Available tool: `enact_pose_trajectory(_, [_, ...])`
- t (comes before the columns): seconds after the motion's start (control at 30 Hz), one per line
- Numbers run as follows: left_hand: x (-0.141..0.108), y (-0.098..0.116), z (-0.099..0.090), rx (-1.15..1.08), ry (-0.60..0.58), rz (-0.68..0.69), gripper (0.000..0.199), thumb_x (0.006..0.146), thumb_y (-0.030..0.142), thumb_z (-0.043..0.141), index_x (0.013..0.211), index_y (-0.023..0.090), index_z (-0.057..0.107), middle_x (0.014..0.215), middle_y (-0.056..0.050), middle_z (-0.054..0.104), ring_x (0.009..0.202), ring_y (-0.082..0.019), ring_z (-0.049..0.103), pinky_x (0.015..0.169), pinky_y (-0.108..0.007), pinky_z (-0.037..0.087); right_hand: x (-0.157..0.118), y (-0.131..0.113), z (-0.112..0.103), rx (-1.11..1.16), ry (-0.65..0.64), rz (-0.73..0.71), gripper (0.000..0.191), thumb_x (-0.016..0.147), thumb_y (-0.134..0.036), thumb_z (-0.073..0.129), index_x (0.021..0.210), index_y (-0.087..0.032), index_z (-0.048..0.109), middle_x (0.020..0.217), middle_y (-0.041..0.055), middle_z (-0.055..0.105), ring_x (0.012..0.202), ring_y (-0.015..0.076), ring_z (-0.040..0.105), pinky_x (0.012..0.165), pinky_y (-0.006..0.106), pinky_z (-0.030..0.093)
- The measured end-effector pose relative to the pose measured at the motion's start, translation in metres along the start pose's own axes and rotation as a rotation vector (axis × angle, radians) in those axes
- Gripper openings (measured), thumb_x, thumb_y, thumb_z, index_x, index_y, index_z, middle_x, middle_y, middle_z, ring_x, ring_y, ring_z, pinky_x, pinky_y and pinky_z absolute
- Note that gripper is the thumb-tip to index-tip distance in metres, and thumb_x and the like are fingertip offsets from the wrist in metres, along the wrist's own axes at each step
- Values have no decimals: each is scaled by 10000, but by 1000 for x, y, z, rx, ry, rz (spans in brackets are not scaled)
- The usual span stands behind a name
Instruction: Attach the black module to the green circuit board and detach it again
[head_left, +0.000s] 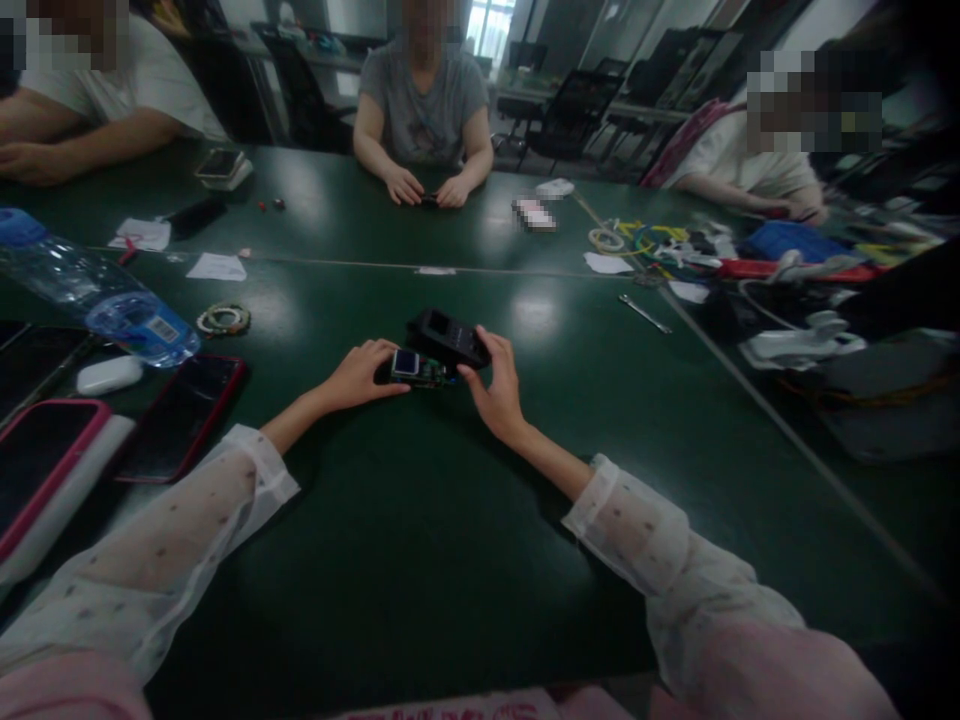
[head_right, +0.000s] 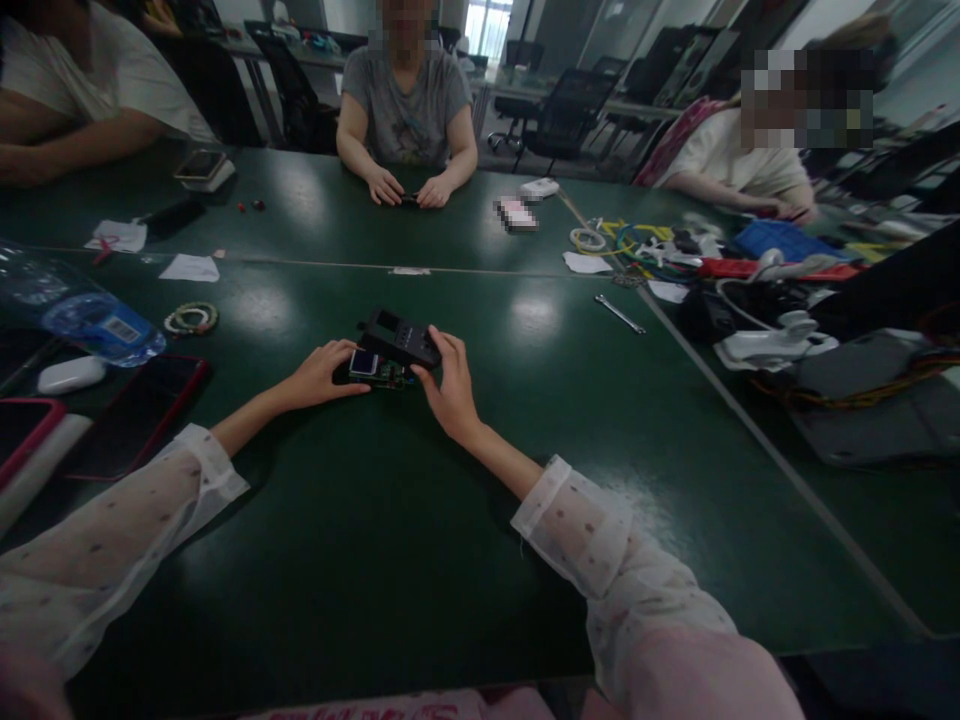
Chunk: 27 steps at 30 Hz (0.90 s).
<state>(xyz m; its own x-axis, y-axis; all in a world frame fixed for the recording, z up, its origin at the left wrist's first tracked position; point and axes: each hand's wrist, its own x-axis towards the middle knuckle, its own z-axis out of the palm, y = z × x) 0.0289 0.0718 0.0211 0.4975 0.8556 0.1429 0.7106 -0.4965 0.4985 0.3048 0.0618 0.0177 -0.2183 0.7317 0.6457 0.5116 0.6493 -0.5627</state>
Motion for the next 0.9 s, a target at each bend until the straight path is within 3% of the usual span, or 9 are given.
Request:
enact_pose_trajectory(0.2, [1, -2, 2, 28, 22, 12, 643, 840, 640, 632, 1298, 195, 560, 1259, -128, 590, 1119, -323, 553, 908, -456, 449, -2, -4, 4, 38, -150, -41, 572, 986, -439, 494, 1517, -340, 306, 1356, 116, 483, 1291, 286, 491, 1100, 539, 451])
enact_pose_trajectory(0.43, [0, -4, 5, 0, 50, 17, 603, 831, 626, 650, 1274, 224, 575, 1318, -118, 558, 1172, -325, 537, 965, -481, 433, 0, -1, 4, 66, -225, -32, 574, 994, -445, 474, 1526, -341, 285, 1373, 117, 471, 1302, 286, 478, 1109, 548, 438])
enact_pose_trajectory(0.6, [-1, -4, 3, -38, 45, -39, 740, 769, 651, 703, 1334, 220, 500, 1225, -117, 603, 1064, -317, 589, 902, -477, 461, -1, 1, 5, 80, -256, -44, 574, 997, -419, 476, 1528, -333, 274, 1378, 122, 461, 1312, 288, 471, 1105, 545, 437])
enact_pose_trajectory(0.8, [-1, -1, -1, -165, 49, -29, 911, 744, 596, 754, 1484, 271, 334, 1428, -146, 508, 1211, -351, 553, 1005, -527, 424, 0, 0, 5, 85, -314, -57, 586, 979, -423, 512, 1509, -304, 294, 1390, 129, 434, 1328, 281, 453, 1107, 543, 435])
enact_pose_trajectory(0.9, [-1, 1, -3, -231, 58, -22, 890, 759, 564, 754, 1487, 268, 337, 1436, -154, 499, 1203, -339, 562, 1002, -525, 439, 1, -4, 2, 58, -255, -28, 594, 960, -461, 536, 1486, -290, 319, 1413, 133, 420, 1358, 290, 420, 1112, 549, 426])
